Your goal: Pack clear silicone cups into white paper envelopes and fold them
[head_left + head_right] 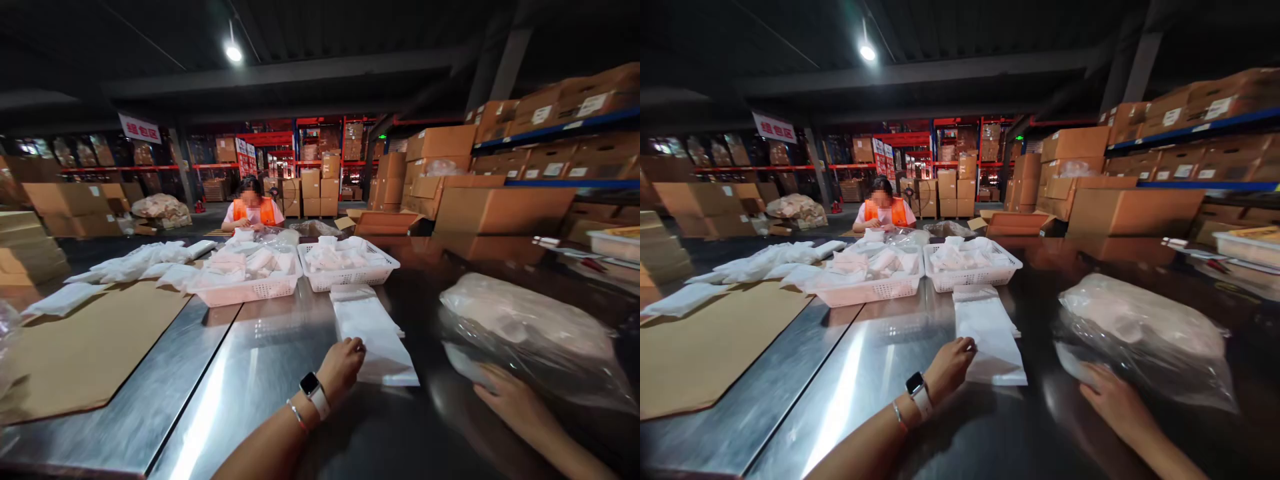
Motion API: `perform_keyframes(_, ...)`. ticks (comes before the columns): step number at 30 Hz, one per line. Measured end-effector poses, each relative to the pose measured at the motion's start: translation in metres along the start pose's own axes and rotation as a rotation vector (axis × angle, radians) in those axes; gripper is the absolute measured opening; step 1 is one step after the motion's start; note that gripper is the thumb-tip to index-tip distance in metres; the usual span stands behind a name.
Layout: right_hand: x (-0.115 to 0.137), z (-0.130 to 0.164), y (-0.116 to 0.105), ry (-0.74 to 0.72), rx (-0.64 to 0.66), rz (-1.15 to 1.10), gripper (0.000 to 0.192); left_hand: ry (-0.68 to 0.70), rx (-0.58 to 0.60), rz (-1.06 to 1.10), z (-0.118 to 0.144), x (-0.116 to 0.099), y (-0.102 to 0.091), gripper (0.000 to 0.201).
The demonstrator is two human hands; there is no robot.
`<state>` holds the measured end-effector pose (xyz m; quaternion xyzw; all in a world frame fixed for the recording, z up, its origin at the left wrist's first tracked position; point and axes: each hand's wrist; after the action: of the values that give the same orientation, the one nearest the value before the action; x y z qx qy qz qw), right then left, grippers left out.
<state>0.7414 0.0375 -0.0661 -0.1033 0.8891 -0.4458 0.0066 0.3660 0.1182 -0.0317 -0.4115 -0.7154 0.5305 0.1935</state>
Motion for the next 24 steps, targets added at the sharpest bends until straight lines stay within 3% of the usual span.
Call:
perform_keyframes(1, 0.025, 0.000, -0.001, -0.076, 0.023, -0.044, 0.030, -0.001, -0.004, 0.011, 0.001, 0.000, 0.001, 0.028)
perform_keyframes(3, 0.080, 0.000, -0.002, -0.419, 0.089, -0.274, 0.031, -0.008, -0.020, 0.038, 0.003, 0.000, 0.003, 0.030)
perform_keyframes(5, 0.131, -0.003, -0.001, -0.664, 0.139, -0.473, 0.029, -0.014, -0.055, 0.089, 0.005, -0.001, 0.003, 0.032)
perform_keyframes(8, 0.173, -0.018, 0.006, -0.807, 0.141, -0.592, 0.026, 0.009, -0.117, 0.196, 0.007, -0.004, -0.002, 0.028)
perform_keyframes(10, 0.170, -0.029, 0.016, -0.798, 0.080, -0.548, 0.023, 0.038, -0.121, 0.251, 0.007, -0.006, -0.005, 0.024)
perform_keyframes(15, 0.126, -0.048, 0.049, -0.660, -0.029, -0.303, 0.033, 0.034, -0.127, 0.262, 0.002, -0.009, 0.003, 0.034)
perform_keyframes(18, 0.129, -0.053, 0.057, -0.648, -0.084, -0.143, 0.035, -0.008, -0.193, 0.249, 0.001, -0.012, 0.017, 0.039)
perform_keyframes(20, 0.143, -0.056, 0.060, -0.579, -0.053, -0.025, 0.036, -0.041, -0.230, 0.241, 0.002, -0.015, 0.024, 0.042)
perform_keyframes(24, 0.173, -0.071, 0.075, -0.252, 0.192, 0.050, 0.034, -0.037, -0.208, 0.248, 0.004, -0.021, 0.028, 0.047)
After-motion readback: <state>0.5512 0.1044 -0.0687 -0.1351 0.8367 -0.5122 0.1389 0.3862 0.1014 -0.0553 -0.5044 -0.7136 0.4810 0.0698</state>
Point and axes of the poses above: each hand's wrist, its own z-axis away from the middle knuckle, its own y-axis out of the palm, x = y × z, and after that the axes turned 1 degree about -y, right-handed
